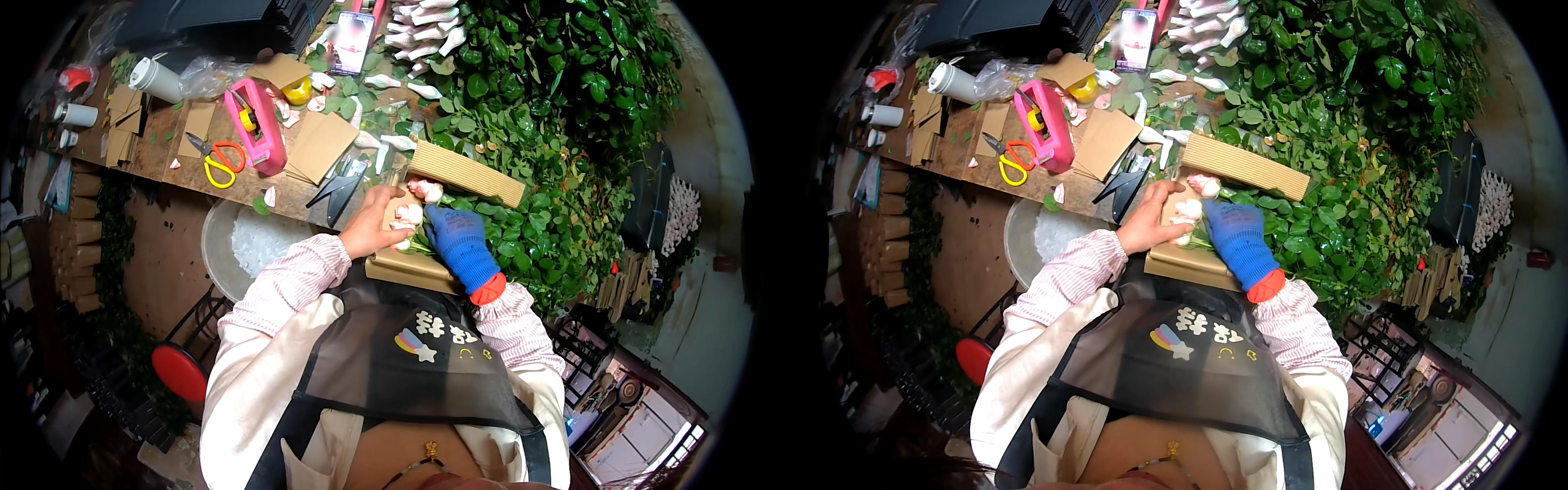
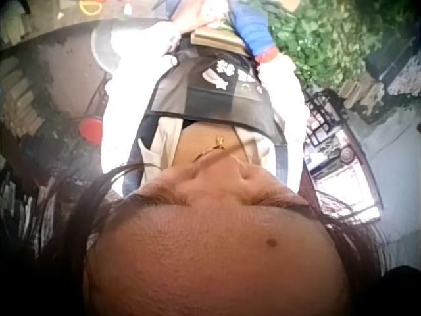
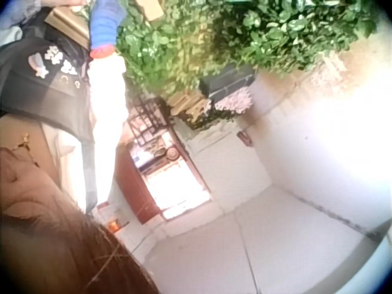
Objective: The person assembles small cardboard boxes and fills them with green leafy material and white flower-like items. They repeatedly open the boxes, place the contents inside, and close the flaps. The process is repeated for multiple boxes on a cluttered workbench.
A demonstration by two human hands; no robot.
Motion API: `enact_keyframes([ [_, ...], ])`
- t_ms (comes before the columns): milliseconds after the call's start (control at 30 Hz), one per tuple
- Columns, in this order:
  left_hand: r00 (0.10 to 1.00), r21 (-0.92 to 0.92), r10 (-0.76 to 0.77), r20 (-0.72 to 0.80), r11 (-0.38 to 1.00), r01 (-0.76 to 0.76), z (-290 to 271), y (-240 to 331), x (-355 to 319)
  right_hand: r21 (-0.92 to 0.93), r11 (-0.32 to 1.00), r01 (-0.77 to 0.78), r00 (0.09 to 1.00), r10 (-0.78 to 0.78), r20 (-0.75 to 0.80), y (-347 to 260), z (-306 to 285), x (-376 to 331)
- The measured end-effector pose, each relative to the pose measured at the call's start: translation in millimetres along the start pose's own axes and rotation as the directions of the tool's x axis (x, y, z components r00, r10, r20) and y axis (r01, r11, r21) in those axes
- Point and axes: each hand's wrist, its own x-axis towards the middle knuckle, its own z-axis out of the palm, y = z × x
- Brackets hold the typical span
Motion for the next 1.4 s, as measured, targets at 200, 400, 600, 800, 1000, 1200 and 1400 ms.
enact_keyframes([
  [200, 0.999, 0.012, 0.004, 0.032, 1.0, -0.004, 2.1, 2.4, 4.2, -0.047, 0.999, 0.015, 0.996, -0.011, 0.085, 0.5, 11.4, 6.4],
  [400, 0.992, -0.007, -0.041, -0.121, 0.999, 0.04, 16.4, 3.4, 17.8, 0.053, 0.999, -0.002, 0.998, 0.005, -0.057, -0.6, 0.2, -15.7],
  [600, 0.993, -0.009, -0.029, -0.115, 1.0, 0.028, 19.1, -5.7, 17.2, 0.043, 0.986, -0.159, 0.981, 0.162, -0.105, 5.3, -1.1, -26.8],
  [800, 0.993, -0.016, -0.021, -0.119, 1.0, 0.02, 16.6, -4.7, 16.9, 0.107, 0.981, -0.163, 0.979, 0.174, -0.103, 3.7, -8.2, -21.3],
  [1000, 0.996, 0.001, -0.031, -0.085, 0.999, 0.032, 15.9, -3.1, 20.6, 0.06, 0.986, -0.156, 0.965, 0.166, -0.203, 8.7, 5.6, -21.5],
  [1200, 0.994, 0.001, -0.019, -0.105, 1.0, 0.019, 16.2, -3.7, 18.6, 0.234, 0.95, -0.206, 0.975, 0.219, -0.033, 9.8, -14.9, 0.7],
  [1400, 0.993, 0.053, -0.008, -0.119, 0.999, 0.014, 19.9, -5.0, 17.3, 0.238, 0.953, -0.188, 0.981, 0.194, -0.001, 15.5, -0.1, 7.2],
])
